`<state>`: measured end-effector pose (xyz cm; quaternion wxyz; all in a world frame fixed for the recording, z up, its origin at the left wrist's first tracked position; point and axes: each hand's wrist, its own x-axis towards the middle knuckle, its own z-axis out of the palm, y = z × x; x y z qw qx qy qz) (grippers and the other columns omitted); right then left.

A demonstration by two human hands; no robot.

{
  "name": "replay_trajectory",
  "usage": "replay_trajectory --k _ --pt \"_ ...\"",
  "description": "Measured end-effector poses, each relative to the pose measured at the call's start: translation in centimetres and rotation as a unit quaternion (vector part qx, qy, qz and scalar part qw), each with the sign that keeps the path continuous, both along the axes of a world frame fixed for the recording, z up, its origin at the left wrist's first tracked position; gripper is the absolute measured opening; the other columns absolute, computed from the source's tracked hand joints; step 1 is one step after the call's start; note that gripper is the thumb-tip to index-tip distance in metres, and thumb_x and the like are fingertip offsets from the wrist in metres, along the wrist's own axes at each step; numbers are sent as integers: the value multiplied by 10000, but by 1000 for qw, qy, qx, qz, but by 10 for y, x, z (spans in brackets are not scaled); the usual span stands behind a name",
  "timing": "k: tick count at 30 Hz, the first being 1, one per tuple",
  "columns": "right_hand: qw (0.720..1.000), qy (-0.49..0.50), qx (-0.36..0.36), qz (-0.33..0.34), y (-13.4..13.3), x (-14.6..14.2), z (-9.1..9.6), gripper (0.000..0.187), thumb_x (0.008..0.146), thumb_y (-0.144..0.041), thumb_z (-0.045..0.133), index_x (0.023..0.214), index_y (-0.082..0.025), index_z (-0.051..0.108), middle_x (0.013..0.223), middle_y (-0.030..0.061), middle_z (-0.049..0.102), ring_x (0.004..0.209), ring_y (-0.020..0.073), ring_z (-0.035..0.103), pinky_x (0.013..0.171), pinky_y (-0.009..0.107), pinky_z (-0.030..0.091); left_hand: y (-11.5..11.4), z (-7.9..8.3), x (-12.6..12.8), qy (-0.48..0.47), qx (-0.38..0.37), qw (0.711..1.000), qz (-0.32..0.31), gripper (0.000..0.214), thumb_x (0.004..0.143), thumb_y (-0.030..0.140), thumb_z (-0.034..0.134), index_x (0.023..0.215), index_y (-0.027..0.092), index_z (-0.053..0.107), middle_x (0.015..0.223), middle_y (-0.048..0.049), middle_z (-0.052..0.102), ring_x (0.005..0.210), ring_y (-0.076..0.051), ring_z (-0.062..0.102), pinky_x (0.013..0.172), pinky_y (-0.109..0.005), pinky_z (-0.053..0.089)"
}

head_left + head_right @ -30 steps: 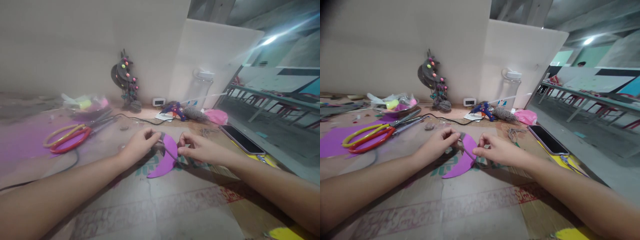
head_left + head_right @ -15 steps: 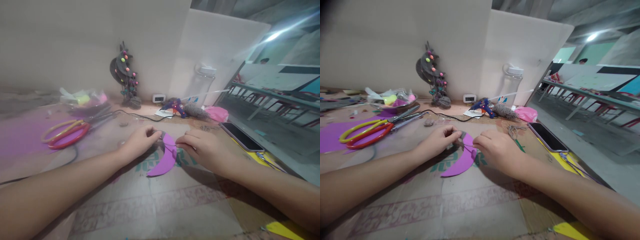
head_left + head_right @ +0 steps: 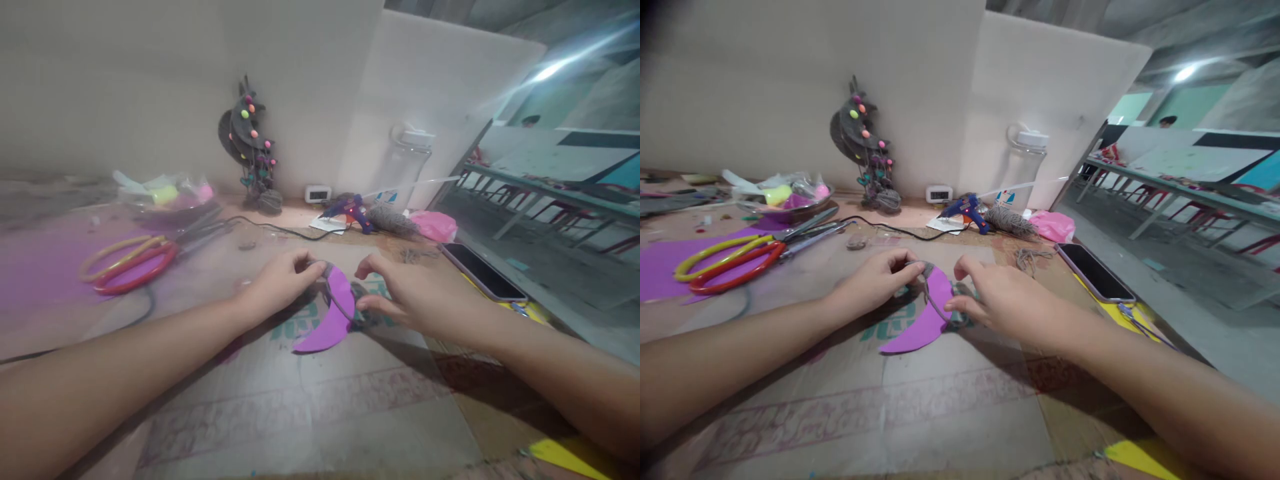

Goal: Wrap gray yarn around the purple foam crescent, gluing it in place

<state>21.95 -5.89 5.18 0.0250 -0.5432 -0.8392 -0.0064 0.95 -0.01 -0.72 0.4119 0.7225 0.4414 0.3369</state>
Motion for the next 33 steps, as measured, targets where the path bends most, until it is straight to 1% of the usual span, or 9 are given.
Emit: replay_trajectory --k 3,6,10,17,20,22,24,28,33 --pt "979 134 -153 -19 2 -3 -3 333 877 -489 573 1053 -216 500 788 -6 644 515 108 560 523 239 383 2 -1 0 -9 22 1000 12 263 851 415 532 743 177 560 699 -8 643 597 -141 534 562 -262 393" --pt "926 256 -276 -43 8 0 -12 415 814 -515 642 1013 -232 413 930 0 632 463 76 564 456 223 417 4 -2 -2 -20 51 998 31 259 852 408 536 741 176 567 699 -2 621 659 -161 562 624 -280 417" --pt "874 339 -346 -40 13 5 -20 461 771 -496 702 959 -243 367 1014 -1 610 426 54 559 399 204 414 8 -3 -2 -54 65 995 46 243 852 399 543 761 176 570 717 8 609 697 -161 576 652 -268 426" --pt "803 403 -440 -2 10 -1 -29 337 830 -342 652 909 -229 345 769 -36 639 524 83 585 510 211 451 11 -4 -3 -80 61 994 45 244 861 383 538 723 182 536 691 22 597 647 -134 546 623 -239 411" --pt "866 348 -358 10 7 -1 -29 267 843 -318 628 947 -226 400 673 -75 550 550 88 545 528 213 427 11 -4 -4 -73 65 994 47 251 859 381 531 702 186 523 680 21 591 644 -137 541 619 -241 401" --pt "937 261 -231 31 5 0 -28 276 856 -297 618 1067 -225 455 681 -65 557 578 101 534 535 217 396 11 -4 -4 -74 62 994 46 246 859 374 529 701 186 522 669 23 579 639 -136 532 616 -241 391" --pt "982 165 -75 48 3 2 -24 340 862 -254 613 1177 -217 493 738 -26 621 628 126 561 556 233 387 10 -3 -4 -76 57 994 44 234 856 371 532 715 184 533 666 26 566 636 -136 525 612 -242 384" --pt "978 61 149 136 3 4 -16 152 887 -161 551 1004 -179 647 869 52 700 778 165 627 667 265 427 9 -2 -3 -61 55 996 39 243 853 386 534 721 182 543 658 25 560 634 -144 520 615 -255 378" --pt "944 13 244 223 3 5 -9 229 938 -164 476 855 -140 688 676 52 641 653 163 576 610 279 394 8 -2 -2 -32 63 997 35 266 855 386 536 686 180 529 653 21 555 650 -148 517 631 -268 384"
